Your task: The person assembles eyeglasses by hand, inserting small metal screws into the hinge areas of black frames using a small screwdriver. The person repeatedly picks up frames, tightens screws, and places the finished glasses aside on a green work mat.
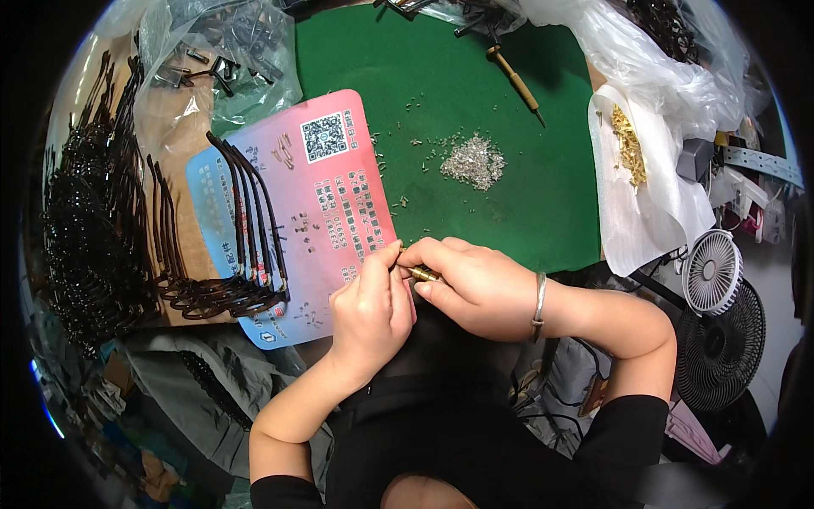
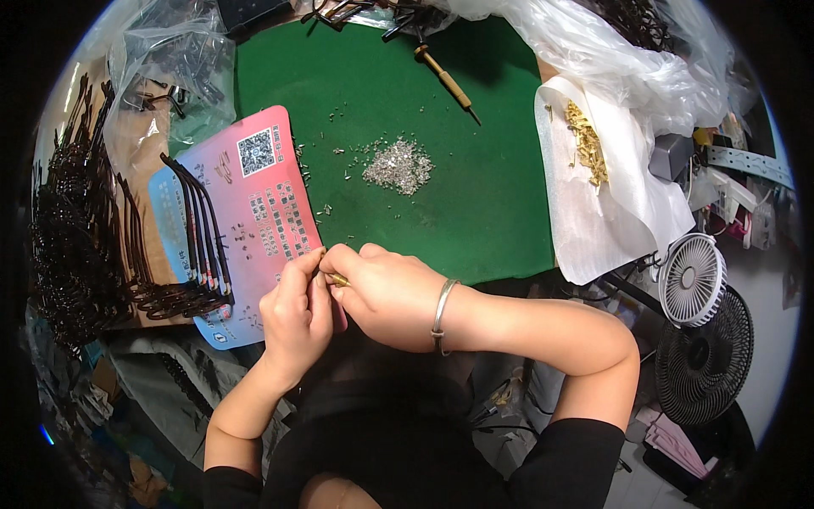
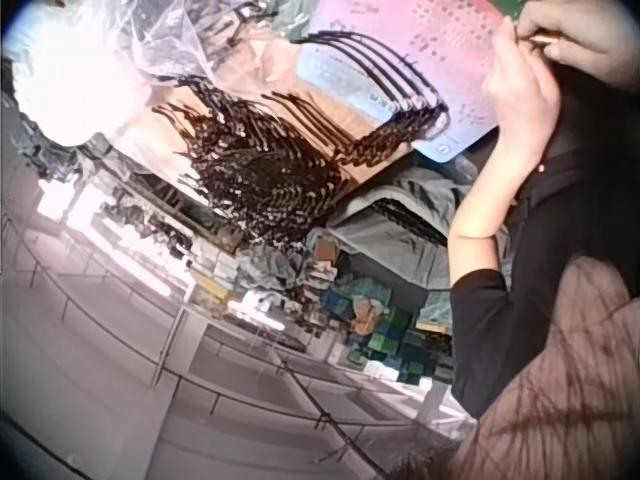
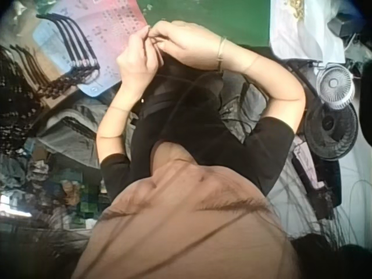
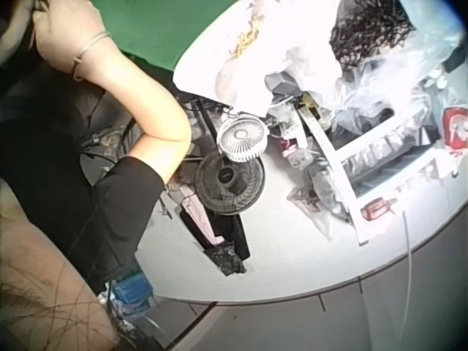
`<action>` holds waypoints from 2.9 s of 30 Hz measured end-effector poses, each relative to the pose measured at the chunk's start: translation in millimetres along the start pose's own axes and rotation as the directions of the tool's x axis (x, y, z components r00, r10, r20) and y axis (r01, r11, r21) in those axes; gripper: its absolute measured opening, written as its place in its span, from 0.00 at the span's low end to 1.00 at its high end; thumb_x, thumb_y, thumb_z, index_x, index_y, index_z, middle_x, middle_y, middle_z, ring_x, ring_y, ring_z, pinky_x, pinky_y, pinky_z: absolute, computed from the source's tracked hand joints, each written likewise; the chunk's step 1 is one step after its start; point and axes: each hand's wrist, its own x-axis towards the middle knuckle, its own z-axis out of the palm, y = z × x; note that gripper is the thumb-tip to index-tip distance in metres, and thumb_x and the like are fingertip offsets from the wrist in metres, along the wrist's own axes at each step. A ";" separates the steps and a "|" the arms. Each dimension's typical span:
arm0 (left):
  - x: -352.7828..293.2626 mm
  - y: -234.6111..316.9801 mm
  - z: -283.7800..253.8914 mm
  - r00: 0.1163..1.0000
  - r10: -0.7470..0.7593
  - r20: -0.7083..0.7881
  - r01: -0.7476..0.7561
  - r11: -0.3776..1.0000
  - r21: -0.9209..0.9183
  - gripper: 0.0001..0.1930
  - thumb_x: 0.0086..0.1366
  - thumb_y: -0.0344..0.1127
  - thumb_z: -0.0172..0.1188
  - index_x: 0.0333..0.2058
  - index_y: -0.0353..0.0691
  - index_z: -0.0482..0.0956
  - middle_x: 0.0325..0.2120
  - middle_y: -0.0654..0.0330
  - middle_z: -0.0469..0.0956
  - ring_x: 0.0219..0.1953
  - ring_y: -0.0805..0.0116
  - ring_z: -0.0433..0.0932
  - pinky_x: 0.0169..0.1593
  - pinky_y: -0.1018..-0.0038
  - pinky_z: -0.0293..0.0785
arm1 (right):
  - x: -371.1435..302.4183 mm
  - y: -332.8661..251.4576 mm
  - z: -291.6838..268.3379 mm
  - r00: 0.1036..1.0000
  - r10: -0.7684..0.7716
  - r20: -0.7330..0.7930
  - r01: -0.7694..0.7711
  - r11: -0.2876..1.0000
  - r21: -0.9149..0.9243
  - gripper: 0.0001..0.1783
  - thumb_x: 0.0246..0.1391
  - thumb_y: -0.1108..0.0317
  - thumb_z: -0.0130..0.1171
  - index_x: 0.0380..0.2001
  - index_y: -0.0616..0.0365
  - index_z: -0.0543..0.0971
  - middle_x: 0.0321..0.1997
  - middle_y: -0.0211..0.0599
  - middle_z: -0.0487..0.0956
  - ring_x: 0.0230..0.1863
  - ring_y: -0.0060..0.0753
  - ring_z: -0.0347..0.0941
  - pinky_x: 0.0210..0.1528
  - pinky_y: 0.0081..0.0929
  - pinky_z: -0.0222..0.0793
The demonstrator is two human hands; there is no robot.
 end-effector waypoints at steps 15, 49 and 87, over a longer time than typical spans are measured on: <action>37.0 13.0 -16.8 0.994 -0.010 0.110 0.021 0.995 -0.100 0.12 0.62 0.25 0.51 0.44 0.33 0.70 0.31 0.52 0.78 0.34 0.60 0.79 0.38 0.70 0.74 | -23.1 18.8 -6.7 0.903 -0.275 -0.329 0.138 0.913 -0.384 0.19 0.54 0.65 0.51 0.49 0.56 0.66 0.35 0.44 0.67 0.26 0.49 0.73 0.28 0.40 0.73; 64.1 39.6 -92.0 0.964 0.263 -0.032 -0.260 0.919 -0.295 0.18 0.48 0.22 0.64 0.42 0.34 0.77 0.30 0.61 0.74 0.21 0.83 0.62 0.25 0.86 0.60 | -19.6 91.8 -165.0 0.552 -0.132 -0.823 -0.593 0.632 -0.499 0.13 0.41 0.72 0.52 0.33 0.65 0.68 0.30 0.59 0.74 0.33 0.59 0.73 0.38 0.46 0.69; 2.1 13.3 -51.2 0.497 0.027 0.867 0.826 0.293 -0.482 0.11 0.67 0.33 0.49 0.44 0.33 0.71 0.33 0.52 0.79 0.16 0.86 0.60 0.20 0.87 0.57 | -20.1 0.5 -25.0 0.936 -0.345 0.065 0.299 0.880 0.368 0.06 0.49 0.70 0.63 0.30 0.60 0.79 0.29 0.32 0.77 0.29 0.23 0.72 0.32 0.20 0.67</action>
